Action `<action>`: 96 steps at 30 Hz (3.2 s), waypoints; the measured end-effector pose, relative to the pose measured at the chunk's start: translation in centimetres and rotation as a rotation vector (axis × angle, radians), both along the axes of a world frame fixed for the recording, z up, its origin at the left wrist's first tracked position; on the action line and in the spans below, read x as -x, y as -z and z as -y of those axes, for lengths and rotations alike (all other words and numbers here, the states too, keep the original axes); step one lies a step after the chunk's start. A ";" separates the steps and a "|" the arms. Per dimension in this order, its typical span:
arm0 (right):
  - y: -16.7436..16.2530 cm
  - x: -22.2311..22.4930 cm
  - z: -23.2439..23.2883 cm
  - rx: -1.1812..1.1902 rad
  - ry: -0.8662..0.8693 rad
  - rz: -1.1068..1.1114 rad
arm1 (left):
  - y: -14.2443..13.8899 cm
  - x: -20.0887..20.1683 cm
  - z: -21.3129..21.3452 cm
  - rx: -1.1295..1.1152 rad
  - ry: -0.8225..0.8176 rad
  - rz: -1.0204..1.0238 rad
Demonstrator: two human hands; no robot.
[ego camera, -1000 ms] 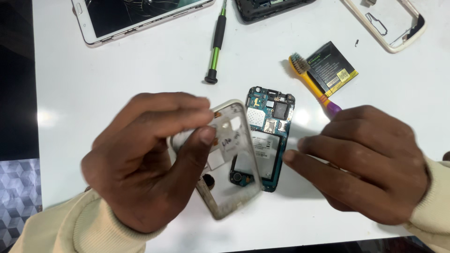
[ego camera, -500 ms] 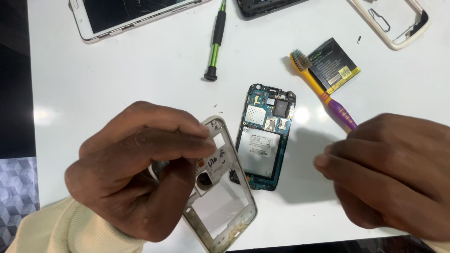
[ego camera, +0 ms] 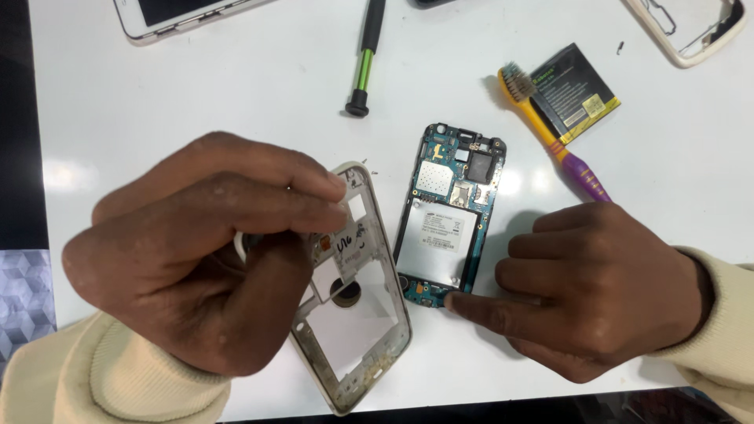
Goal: The person cleans the internal components of a disassembled smartphone using a toothbrush, then reassembles the phone by placing the back cover and tightening screws with a screwdriver. The person also handles a cracked tablet, prying at its edges with a screwdriver.
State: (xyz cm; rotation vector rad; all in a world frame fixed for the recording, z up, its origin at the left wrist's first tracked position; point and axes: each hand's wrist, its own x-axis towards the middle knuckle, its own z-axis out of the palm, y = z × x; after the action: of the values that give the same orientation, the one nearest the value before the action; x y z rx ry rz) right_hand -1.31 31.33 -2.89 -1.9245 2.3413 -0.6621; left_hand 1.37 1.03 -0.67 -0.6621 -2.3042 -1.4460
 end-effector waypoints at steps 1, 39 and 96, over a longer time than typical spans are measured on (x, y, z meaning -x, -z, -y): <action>0.0 0.1 0.2 -0.031 -0.001 0.029 | 0.0 0.2 0.1 0.006 0.004 -0.010; -2.0 -1.4 3.8 0.357 -0.011 -0.110 | 0.8 0.2 -1.9 -0.031 0.269 0.219; -0.6 2.3 0.4 -0.054 0.196 -0.347 | 5.1 3.1 -1.3 0.386 0.130 -0.210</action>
State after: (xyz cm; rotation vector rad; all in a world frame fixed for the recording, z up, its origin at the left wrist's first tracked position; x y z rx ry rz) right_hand -3.60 30.89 -2.33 -1.9370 2.7449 -0.2842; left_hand -1.70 2.37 -5.74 -1.0350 -2.4246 -0.9289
